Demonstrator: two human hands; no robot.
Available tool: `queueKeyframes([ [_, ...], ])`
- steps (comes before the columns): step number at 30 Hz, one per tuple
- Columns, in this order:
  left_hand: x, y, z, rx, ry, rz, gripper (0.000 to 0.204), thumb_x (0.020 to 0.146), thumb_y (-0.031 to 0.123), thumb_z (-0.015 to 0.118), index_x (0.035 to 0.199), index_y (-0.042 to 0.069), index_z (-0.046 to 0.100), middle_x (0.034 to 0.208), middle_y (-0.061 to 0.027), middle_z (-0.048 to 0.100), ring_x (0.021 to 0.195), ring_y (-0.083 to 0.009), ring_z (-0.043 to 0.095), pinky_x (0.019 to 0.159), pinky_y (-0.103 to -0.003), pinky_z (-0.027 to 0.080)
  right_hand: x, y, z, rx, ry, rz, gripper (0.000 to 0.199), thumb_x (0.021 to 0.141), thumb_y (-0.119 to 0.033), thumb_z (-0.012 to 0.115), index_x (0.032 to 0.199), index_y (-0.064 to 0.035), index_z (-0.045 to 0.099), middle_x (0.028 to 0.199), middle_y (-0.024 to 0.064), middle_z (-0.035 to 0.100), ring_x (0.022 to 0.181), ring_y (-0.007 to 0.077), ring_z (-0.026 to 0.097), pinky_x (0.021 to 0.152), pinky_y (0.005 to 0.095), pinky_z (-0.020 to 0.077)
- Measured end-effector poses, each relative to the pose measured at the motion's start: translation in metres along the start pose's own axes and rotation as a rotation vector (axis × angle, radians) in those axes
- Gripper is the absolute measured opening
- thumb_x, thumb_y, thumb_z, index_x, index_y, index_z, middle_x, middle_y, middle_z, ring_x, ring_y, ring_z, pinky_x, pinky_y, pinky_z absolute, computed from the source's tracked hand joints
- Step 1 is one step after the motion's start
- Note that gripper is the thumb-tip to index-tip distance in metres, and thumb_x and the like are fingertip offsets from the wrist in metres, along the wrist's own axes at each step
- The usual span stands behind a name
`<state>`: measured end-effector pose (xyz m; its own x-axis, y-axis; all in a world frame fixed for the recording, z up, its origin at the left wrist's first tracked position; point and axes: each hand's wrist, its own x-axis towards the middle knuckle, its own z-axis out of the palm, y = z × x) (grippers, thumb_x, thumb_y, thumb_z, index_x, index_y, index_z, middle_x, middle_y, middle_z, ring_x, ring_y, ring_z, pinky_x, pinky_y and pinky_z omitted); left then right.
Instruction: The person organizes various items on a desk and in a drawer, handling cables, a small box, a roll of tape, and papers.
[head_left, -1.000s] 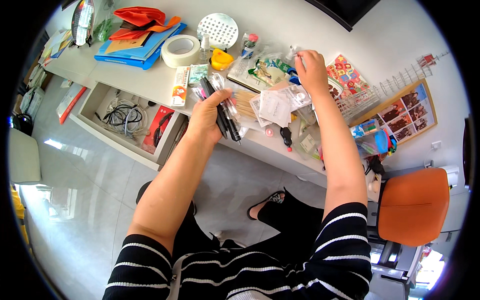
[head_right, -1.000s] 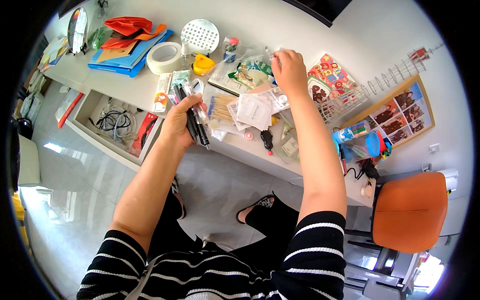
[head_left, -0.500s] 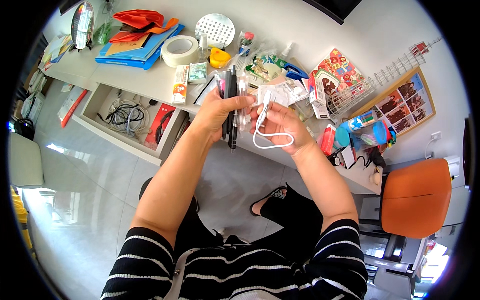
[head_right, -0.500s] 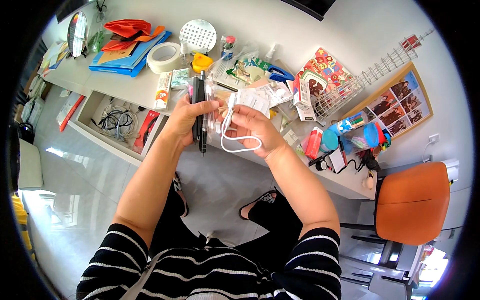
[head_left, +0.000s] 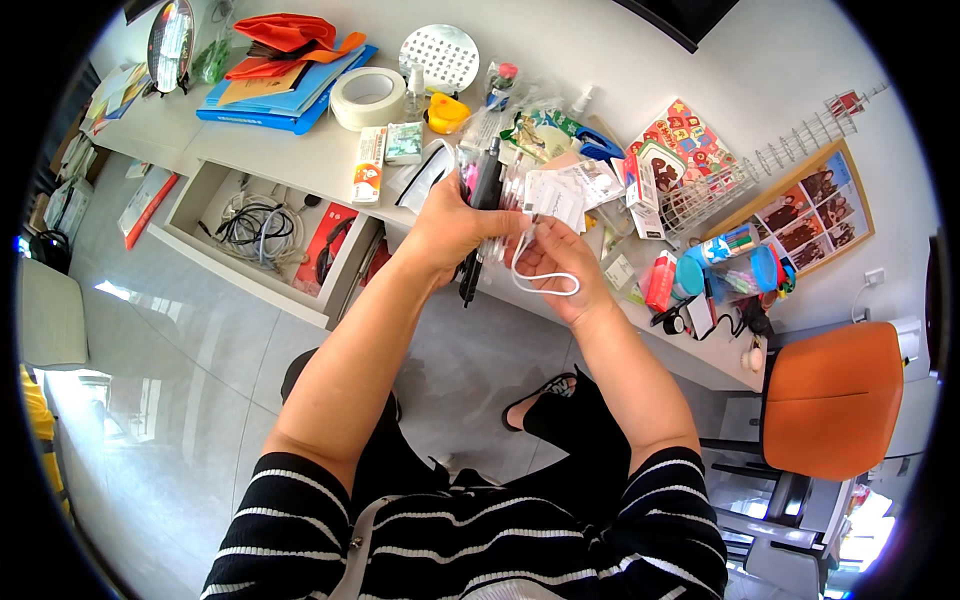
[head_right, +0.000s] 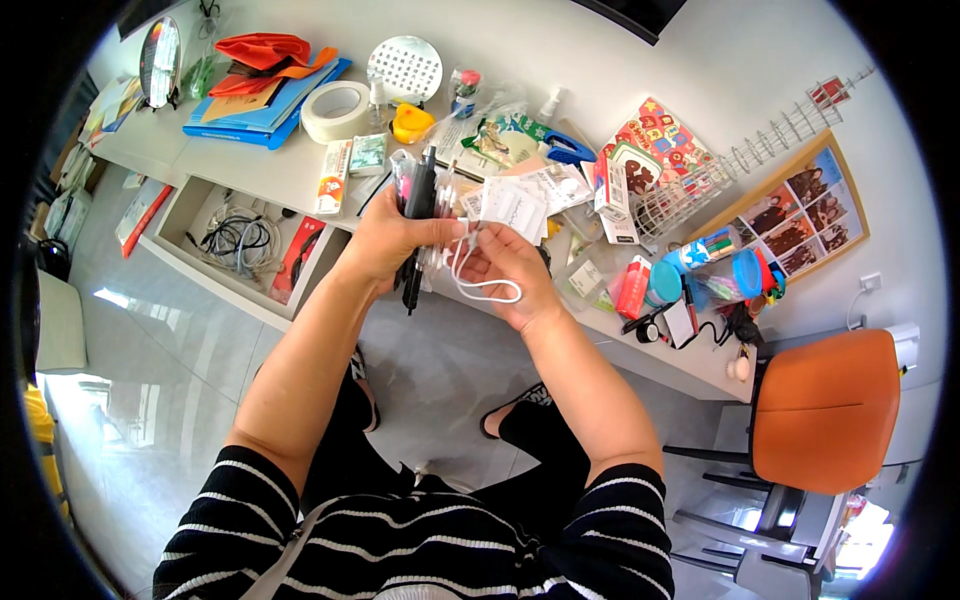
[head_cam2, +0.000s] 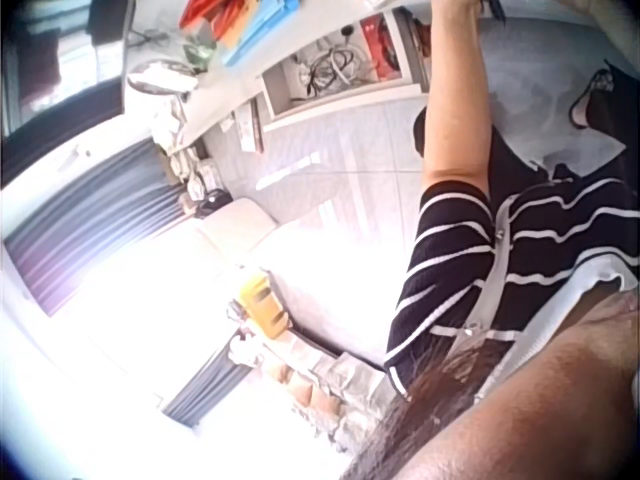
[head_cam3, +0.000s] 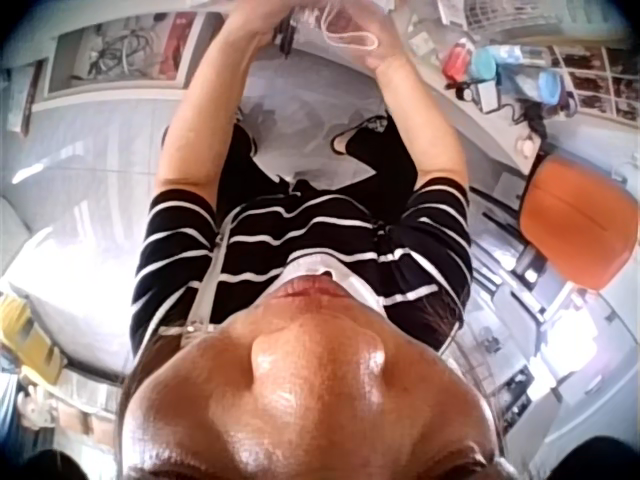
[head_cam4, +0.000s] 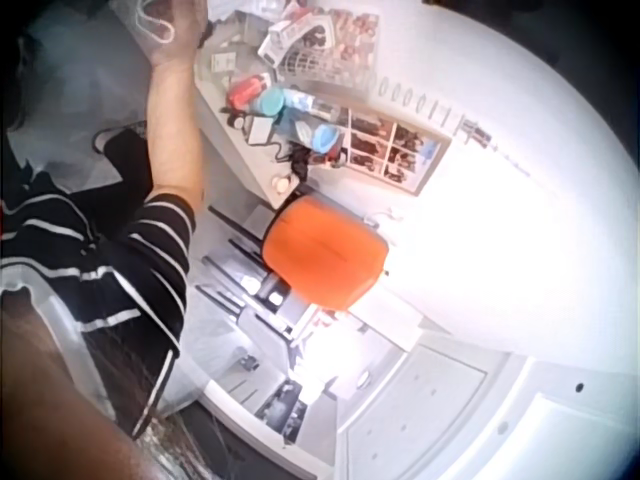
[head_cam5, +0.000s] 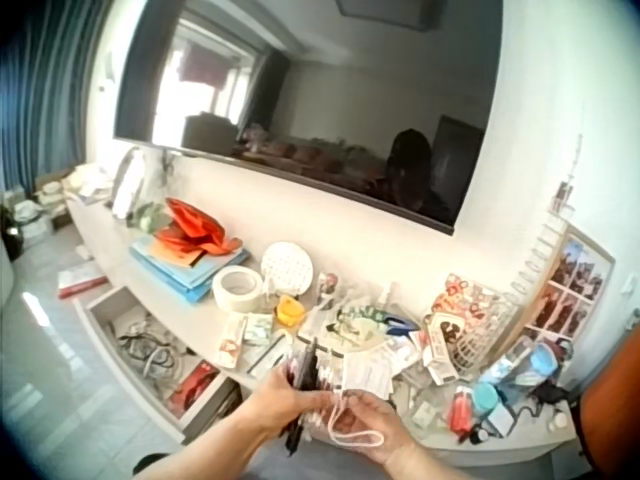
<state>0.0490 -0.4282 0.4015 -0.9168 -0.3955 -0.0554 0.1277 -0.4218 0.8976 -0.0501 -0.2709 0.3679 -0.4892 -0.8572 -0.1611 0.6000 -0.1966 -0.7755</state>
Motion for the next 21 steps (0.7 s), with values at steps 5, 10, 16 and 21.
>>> queueKeyframes([
  [5,0.004,0.005,-0.011,-0.085,0.104,0.026,0.031,0.065,0.000,0.076,0.089,0.003,0.056,0.075,-0.0037,0.060,0.064,-0.0128,0.058,0.060,-0.026,0.047,-0.006,-0.009,-0.005,0.026,0.192,-0.213,0.026,0.089,-0.009,0.057,0.114,-0.0026,0.053,0.099,0.0122,0.063,0.085,0.0216,0.063,0.076,0.0321,0.0522],
  [10,0.010,0.009,-0.031,-0.226,0.163,0.098,0.022,0.070,0.006,0.072,0.086,0.004,0.059,0.072,-0.0054,0.061,0.059,-0.0140,0.058,0.056,-0.026,0.047,-0.023,-0.028,-0.010,0.035,0.342,-0.365,0.030,0.086,-0.003,0.059,0.115,-0.0049,0.055,0.101,0.0110,0.064,0.089,0.0206,0.063,0.079,0.0317,0.0527],
  [16,0.022,0.005,-0.056,-0.427,0.245,0.151,0.017,0.077,0.010,0.067,0.089,0.004,0.057,0.069,-0.0072,0.060,0.056,-0.0166,0.057,0.053,-0.026,0.050,-0.045,-0.046,-0.025,0.032,0.416,-0.561,0.025,0.083,-0.001,0.063,0.107,-0.0052,0.057,0.097,0.0082,0.064,0.087,0.0176,0.062,0.079,0.0302,0.0522],
  [21,0.025,0.000,-0.059,-0.501,0.290,0.178,0.014,0.078,0.009,0.066,0.088,0.004,0.057,0.067,-0.0074,0.060,0.054,-0.0172,0.057,0.052,-0.027,0.050,-0.054,-0.046,-0.036,0.080,0.476,-0.660,0.024,0.084,0.000,0.063,0.106,-0.0058,0.056,0.102,0.0091,0.062,0.091,0.0177,0.061,0.083,0.0303,0.0515],
])
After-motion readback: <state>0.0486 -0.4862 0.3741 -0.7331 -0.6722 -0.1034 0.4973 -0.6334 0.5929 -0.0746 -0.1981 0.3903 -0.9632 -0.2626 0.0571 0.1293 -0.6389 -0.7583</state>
